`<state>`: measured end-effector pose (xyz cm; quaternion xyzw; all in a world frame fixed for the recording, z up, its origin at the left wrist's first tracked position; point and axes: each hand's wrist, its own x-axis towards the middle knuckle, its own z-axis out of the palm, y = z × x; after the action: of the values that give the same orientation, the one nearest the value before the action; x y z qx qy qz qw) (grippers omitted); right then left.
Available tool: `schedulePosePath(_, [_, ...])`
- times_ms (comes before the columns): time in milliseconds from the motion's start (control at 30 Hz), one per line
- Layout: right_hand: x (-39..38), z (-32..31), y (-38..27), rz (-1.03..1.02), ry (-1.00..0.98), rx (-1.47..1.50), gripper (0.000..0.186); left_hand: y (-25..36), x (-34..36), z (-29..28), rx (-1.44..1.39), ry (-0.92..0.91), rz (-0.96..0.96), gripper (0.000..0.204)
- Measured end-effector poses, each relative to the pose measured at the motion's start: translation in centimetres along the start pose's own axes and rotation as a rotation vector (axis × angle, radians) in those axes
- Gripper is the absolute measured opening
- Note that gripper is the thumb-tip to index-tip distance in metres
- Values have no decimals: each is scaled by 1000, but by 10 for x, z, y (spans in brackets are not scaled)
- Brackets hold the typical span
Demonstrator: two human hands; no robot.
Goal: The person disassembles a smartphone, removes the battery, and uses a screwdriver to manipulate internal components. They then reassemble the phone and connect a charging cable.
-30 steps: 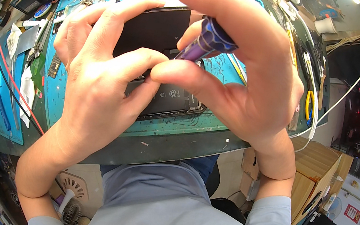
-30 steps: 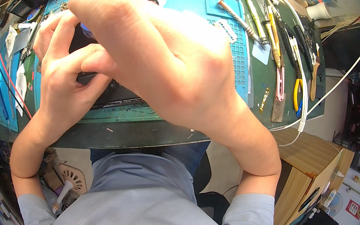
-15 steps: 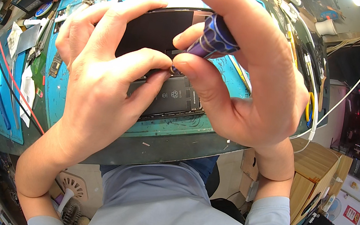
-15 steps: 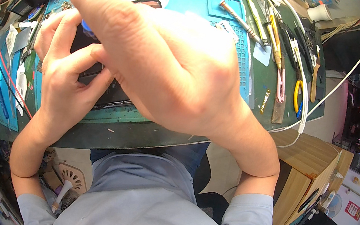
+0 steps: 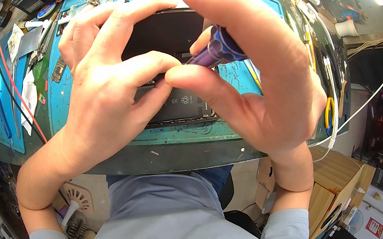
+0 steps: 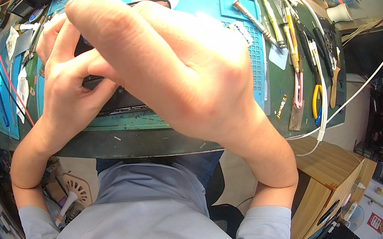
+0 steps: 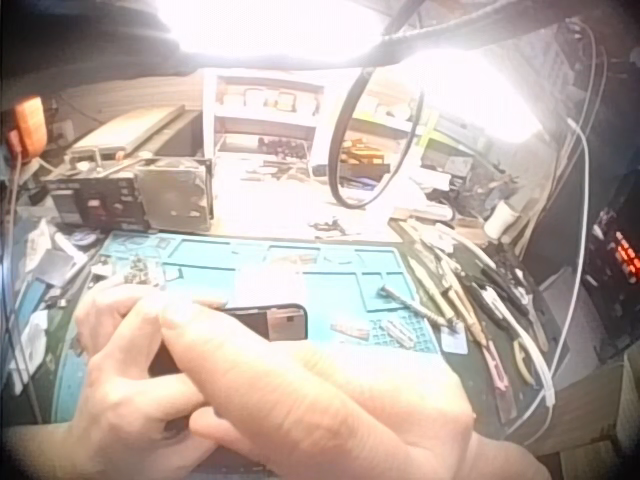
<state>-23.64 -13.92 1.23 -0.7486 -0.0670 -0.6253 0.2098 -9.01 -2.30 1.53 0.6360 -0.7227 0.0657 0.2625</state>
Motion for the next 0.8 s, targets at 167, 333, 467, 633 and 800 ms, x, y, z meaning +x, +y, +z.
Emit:
schedulePosePath(167, [-1,3,7,-48,-23,-3,45,0,0,0,19,-6,8,24])
schedulePosePath(333, [1,0,9,-52,-45,-40,47,0,0,2,-6,7,0,21])
schedulePosePath(467, [6,-15,-7,69,-226,-112,50,0,0,2,-19,25,-1,19])
schedulePosePath(633, [14,-25,-18,149,-347,-180,53,-2,0,-1,-10,-2,12,21])
schedulePosePath(800, [-1,-10,1,100,-163,-20,54,-1,0,0,-7,-5,8,24])
